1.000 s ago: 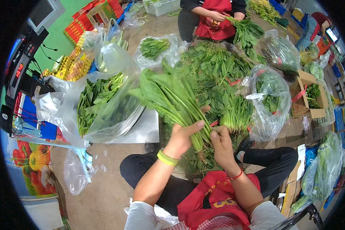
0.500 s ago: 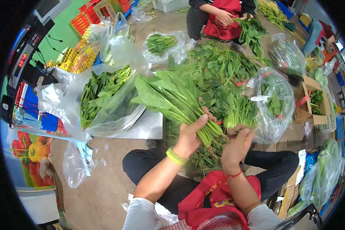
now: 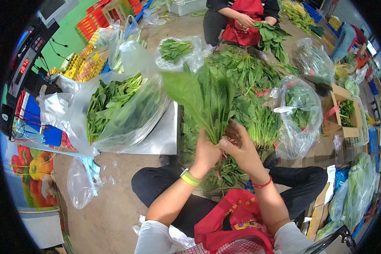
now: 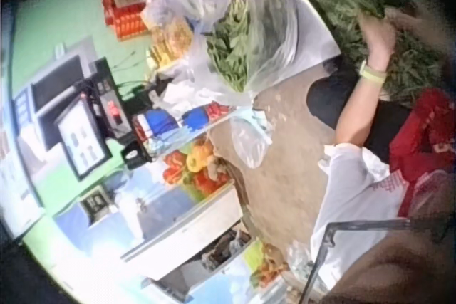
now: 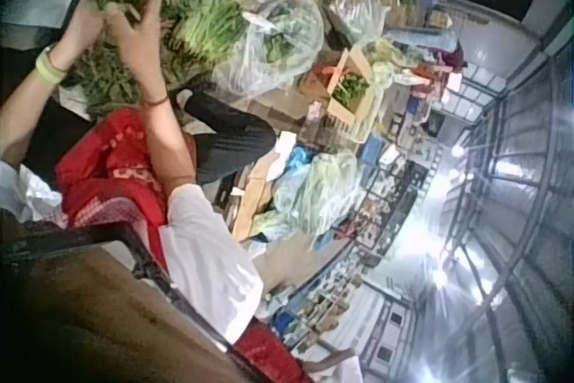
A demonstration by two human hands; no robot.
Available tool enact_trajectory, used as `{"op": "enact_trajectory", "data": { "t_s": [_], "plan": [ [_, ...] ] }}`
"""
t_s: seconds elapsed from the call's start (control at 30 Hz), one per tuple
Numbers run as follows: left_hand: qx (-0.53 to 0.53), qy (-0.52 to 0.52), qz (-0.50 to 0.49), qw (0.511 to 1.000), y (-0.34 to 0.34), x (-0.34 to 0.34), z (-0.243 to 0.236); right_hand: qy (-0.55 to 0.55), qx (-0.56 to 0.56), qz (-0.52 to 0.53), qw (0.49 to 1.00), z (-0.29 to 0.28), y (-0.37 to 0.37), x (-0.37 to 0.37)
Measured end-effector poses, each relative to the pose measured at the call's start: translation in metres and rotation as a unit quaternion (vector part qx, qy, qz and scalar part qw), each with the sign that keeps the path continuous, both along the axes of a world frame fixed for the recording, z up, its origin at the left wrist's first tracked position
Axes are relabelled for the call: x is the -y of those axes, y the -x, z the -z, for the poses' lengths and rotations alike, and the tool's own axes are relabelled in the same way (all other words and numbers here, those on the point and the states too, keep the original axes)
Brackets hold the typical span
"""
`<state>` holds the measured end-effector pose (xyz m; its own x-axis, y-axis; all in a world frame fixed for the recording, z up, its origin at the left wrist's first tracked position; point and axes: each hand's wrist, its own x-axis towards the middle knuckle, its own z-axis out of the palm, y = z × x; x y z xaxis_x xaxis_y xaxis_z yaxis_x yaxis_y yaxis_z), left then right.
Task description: The person sits on the floor and repeatedly gathers bunches of leafy green vegetables, aligns them, and secures them with rubber bands. The person places the finished bundles onto a nearby scale.
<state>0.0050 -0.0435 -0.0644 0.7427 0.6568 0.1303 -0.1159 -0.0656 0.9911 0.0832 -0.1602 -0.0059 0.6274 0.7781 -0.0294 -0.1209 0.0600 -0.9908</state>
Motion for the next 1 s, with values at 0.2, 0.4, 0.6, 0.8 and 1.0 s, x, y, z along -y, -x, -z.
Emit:
{"op": "enact_trajectory", "data": {
  "t_s": [0.2,0.4,0.6,0.8,1.0],
  "plan": [
    [-0.063,-0.191,-0.039,0.979,0.004,-0.002,-0.002,-0.016,-0.016,-0.019,1.000,-0.009,0.002,-0.010],
    [-0.171,-0.211,-0.022,0.962,0.011,0.009,-0.053,-0.040,-0.086,-0.002,0.996,-0.008,0.000,-0.016],
    [-0.153,-0.298,-0.035,0.941,0.021,0.001,-0.062,-0.022,-0.260,-0.018,0.965,0.010,-0.008,-0.014],
    [-0.163,-0.319,-0.033,0.933,0.036,-0.008,-0.053,-0.085,-0.319,-0.049,0.943,0.030,-0.006,-0.027],
    [-0.177,-0.323,-0.029,0.929,0.053,-0.017,-0.060,-0.105,-0.316,-0.053,0.941,0.019,0.006,-0.043]
  ]
}}
